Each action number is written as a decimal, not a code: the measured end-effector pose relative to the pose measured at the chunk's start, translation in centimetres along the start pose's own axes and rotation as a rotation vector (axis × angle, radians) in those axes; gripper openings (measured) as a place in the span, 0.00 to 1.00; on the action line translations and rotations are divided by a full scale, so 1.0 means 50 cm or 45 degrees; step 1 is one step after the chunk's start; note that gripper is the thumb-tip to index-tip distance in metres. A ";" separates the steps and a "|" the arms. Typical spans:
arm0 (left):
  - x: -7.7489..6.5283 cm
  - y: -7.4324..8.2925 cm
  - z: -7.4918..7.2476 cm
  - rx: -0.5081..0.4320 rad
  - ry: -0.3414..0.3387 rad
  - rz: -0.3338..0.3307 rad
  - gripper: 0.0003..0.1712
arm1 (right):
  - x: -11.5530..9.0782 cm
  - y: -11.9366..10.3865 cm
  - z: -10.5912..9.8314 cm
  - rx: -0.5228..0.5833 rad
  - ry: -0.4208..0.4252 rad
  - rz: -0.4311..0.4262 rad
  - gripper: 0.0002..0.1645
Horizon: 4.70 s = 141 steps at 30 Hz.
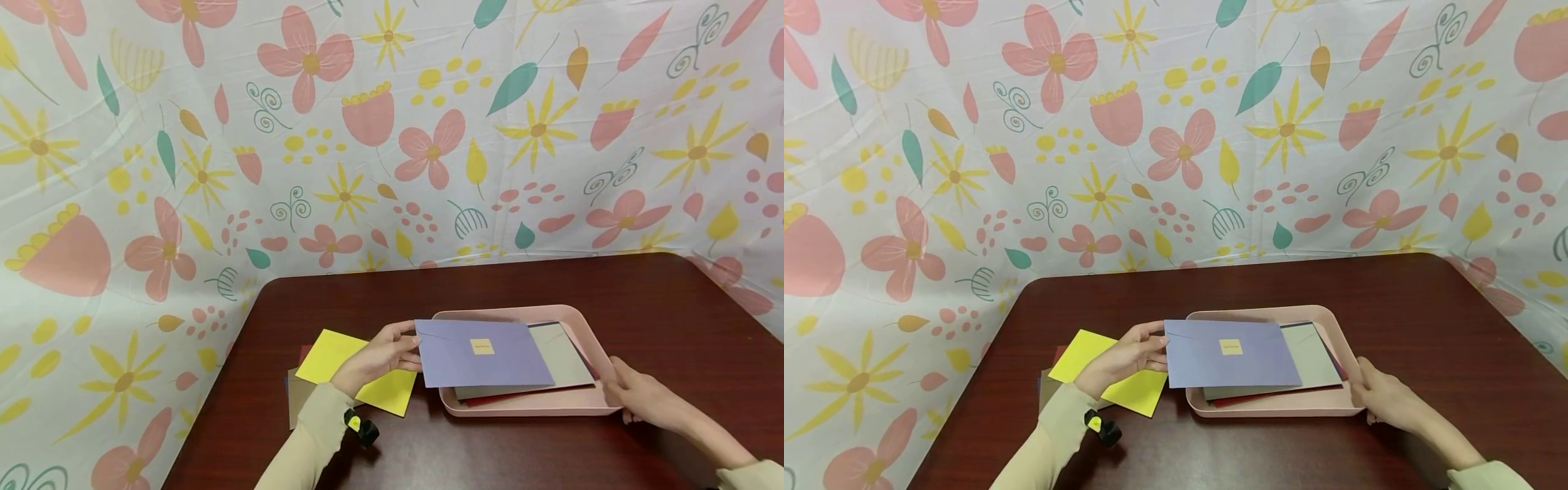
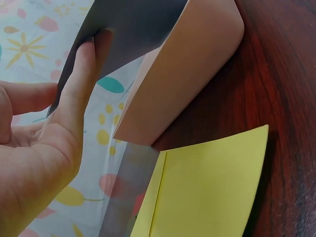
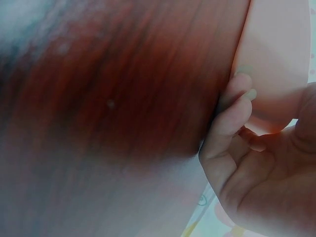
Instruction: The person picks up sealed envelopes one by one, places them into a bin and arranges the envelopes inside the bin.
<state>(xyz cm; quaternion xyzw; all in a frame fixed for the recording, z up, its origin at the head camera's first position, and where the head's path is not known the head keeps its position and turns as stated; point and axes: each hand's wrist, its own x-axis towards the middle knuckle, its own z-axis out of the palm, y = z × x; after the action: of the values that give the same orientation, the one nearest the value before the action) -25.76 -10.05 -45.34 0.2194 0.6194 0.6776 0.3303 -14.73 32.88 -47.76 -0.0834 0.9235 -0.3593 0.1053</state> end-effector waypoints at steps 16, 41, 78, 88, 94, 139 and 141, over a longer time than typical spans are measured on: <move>0.015 0.004 0.050 0.198 0.383 -0.061 0.25 | -0.002 0.004 0.003 -0.008 0.010 -0.021 0.08; -0.015 -0.001 0.001 0.371 0.514 0.046 0.14 | -0.001 -0.002 0.003 -0.028 0.020 0.002 0.06; -0.128 -0.017 -0.169 1.135 1.061 -0.451 0.45 | 0.001 0.007 0.008 -0.042 0.046 0.017 0.06; -0.134 -0.017 -0.184 1.201 0.917 -0.503 0.53 | -0.001 0.003 0.010 -0.054 0.046 0.019 0.06; -0.136 -0.024 -0.193 1.232 0.954 -0.481 0.52 | -0.001 0.005 0.011 -0.062 0.037 -0.018 0.06; -0.268 0.023 -0.268 0.185 0.630 -0.178 0.13 | 0.000 0.005 0.006 -0.034 0.031 -0.039 0.07; -0.267 0.025 -0.265 0.161 0.626 -0.175 0.18 | -0.002 0.004 0.006 -0.037 0.029 -0.042 0.07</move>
<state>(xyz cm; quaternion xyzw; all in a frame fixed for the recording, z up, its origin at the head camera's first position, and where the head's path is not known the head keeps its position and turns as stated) -26.18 -28.86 -44.44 0.0256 0.7356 0.6466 0.2006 -14.59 32.85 -48.11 -0.0960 0.9283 -0.3485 0.0875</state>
